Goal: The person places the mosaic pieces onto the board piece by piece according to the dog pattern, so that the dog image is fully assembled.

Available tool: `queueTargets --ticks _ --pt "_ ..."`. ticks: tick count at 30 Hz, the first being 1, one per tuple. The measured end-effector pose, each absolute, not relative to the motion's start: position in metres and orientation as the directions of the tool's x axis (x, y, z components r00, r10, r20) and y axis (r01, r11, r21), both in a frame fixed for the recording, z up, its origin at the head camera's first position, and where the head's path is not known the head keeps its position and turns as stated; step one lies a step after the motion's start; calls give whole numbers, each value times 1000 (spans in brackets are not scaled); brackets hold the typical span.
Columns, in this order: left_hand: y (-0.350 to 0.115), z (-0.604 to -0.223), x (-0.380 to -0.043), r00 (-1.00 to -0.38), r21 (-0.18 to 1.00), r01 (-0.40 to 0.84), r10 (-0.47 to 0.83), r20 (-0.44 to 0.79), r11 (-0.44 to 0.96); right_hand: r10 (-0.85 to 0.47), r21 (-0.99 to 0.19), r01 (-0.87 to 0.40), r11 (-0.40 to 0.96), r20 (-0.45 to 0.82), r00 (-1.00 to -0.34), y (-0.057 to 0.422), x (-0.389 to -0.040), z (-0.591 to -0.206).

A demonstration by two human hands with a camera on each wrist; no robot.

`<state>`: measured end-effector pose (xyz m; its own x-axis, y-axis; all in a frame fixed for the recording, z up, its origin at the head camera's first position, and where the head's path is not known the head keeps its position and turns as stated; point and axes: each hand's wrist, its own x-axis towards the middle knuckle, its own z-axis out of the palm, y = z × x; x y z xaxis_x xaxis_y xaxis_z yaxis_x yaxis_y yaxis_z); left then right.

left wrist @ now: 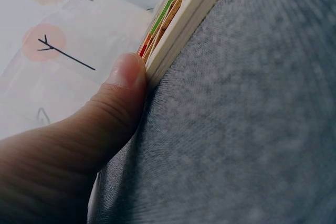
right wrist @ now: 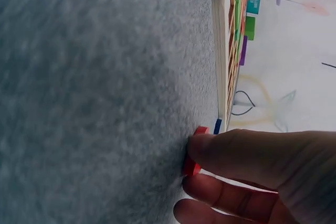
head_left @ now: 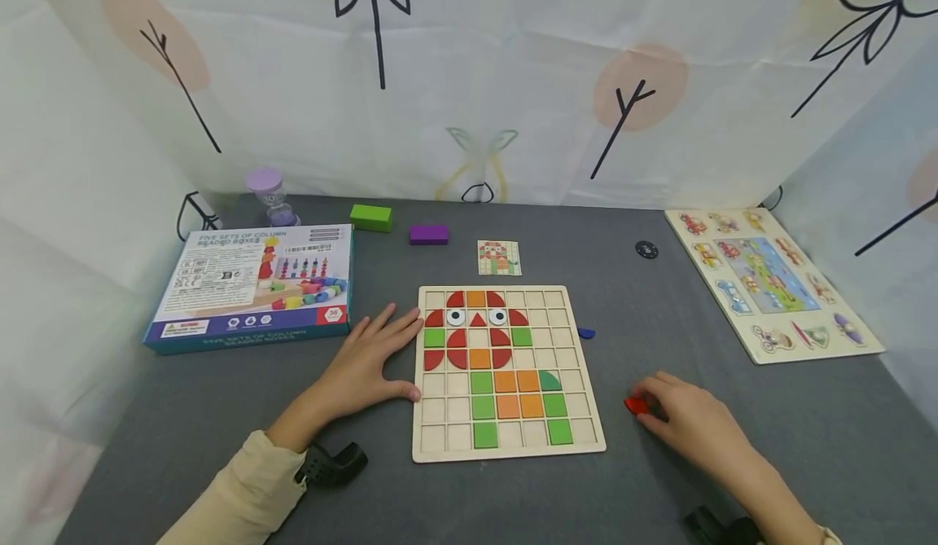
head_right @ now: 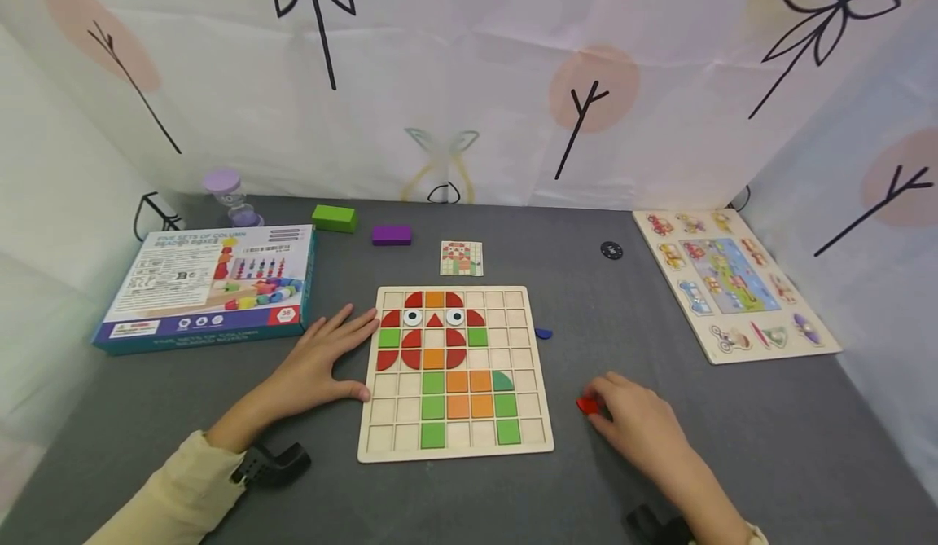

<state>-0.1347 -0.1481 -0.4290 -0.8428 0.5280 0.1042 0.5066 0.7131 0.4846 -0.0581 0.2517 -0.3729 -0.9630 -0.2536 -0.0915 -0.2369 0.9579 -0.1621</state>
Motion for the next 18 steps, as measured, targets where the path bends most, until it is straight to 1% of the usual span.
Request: queueTargets --ticks 3,6,10,13,18 --pt "-148 -429 -135 -847 484 500 523 97 718 -246 -173 -229 958 -84 -966 247 -61 -372" --pt "-149 -429 -135 -850 479 493 520 86 726 -249 -213 -233 949 -53 -967 236 -66 -370" --pt "-150 -429 -135 -849 472 493 523 76 731 -297 -272 -289 918 12 -955 208 -77 -364" --pt "-151 -429 -135 -848 476 494 524 78 728 -321 -304 -310 901 14 -947 184 -89 -360" --pt "-148 -428 -135 -846 486 498 525 91 718 -306 -332 -278 902 -35 -951 153 -108 -364"
